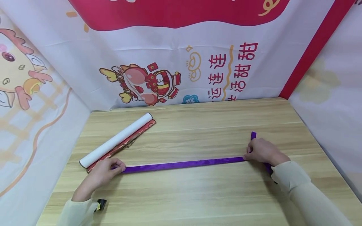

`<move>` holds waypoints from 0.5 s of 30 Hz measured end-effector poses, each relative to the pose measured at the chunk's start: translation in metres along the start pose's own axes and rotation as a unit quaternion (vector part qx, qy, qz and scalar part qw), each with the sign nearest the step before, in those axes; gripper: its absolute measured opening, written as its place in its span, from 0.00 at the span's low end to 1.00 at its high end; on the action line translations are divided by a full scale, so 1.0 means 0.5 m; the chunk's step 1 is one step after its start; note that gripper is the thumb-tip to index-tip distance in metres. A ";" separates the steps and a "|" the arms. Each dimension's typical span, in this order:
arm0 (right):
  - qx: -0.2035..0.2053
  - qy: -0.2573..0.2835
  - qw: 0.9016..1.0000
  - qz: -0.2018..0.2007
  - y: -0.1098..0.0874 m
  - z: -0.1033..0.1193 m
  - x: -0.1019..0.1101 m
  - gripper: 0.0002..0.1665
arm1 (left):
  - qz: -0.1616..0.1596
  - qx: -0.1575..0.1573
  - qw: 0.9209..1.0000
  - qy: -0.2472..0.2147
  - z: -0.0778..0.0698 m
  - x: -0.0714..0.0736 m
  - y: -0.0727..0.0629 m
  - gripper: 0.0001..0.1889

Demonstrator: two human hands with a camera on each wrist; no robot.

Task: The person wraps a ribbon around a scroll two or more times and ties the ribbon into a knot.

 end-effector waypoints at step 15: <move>-0.065 0.015 0.997 0.031 -0.003 -0.039 0.011 0.26 | -0.016 0.028 0.999 -0.010 0.009 0.015 -0.018 0.04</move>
Point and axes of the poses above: each hand's wrist, its own y-axis towards the middle knuckle, its own x-axis out of the back of the hand, z = x × y, the point moved 3 cm from there along y, towards the middle knuckle, and after that the axes turned 12 degrees about -x, right-handed, at the moved point
